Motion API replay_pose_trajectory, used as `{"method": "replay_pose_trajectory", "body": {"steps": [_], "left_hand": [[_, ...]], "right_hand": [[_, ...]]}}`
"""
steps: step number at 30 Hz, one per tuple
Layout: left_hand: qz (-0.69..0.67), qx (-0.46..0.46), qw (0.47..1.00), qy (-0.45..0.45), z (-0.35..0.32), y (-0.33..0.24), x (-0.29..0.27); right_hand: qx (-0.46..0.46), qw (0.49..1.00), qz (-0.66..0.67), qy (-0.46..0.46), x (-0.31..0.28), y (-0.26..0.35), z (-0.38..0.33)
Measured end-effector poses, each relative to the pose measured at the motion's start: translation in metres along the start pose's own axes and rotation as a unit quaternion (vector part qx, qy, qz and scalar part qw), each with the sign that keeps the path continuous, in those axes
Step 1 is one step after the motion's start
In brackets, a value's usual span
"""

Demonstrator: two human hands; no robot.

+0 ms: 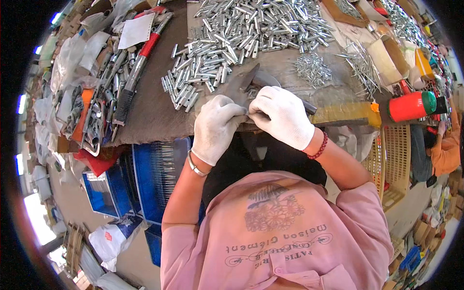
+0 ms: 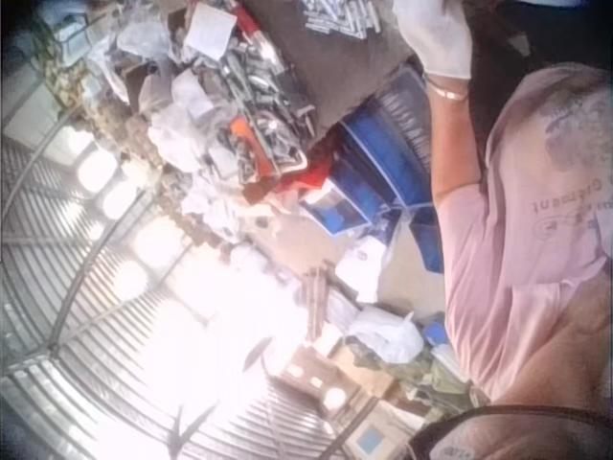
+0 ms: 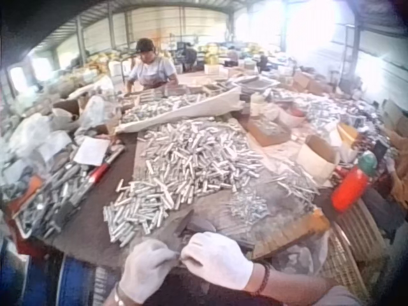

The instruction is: Assembling small metal pins or components using a hammer and a metal jig on a workbench.

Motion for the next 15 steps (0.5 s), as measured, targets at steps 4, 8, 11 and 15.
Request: {"method": "replay_pose_trajectory", "body": {"steps": [4, 8, 11, 15], "left_hand": [[0.007, 0.004, 1.000, -0.011, -0.001, 0.001, 0.000], [0.022, 0.010, 1.000, -0.003, 0.000, 0.001, 0.001], [0.016, 0.013, 1.000, 0.005, 0.002, 0.002, 0.002], [0.002, 0.011, 1.000, 0.003, 0.003, 0.003, 0.001]], "right_hand": [[-0.013, 0.998, -0.041, 0.036, 0.000, 0.005, 0.004], [-0.026, 0.993, -0.083, 0.078, 0.002, 0.009, 0.009], [-0.026, 0.987, -0.102, 0.120, 0.002, 0.010, 0.013], [-0.022, 0.971, -0.154, 0.181, -0.007, 0.004, 0.009]]}}
Point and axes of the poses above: each hand's wrist, its own z-axis towards the middle knuckle, its own x-axis out of the palm, y = z × x, the point moved 6 cm from there along z, towards the middle knuckle, and after that the axes turned 12 degrees about -x, right-handed, at the moved point
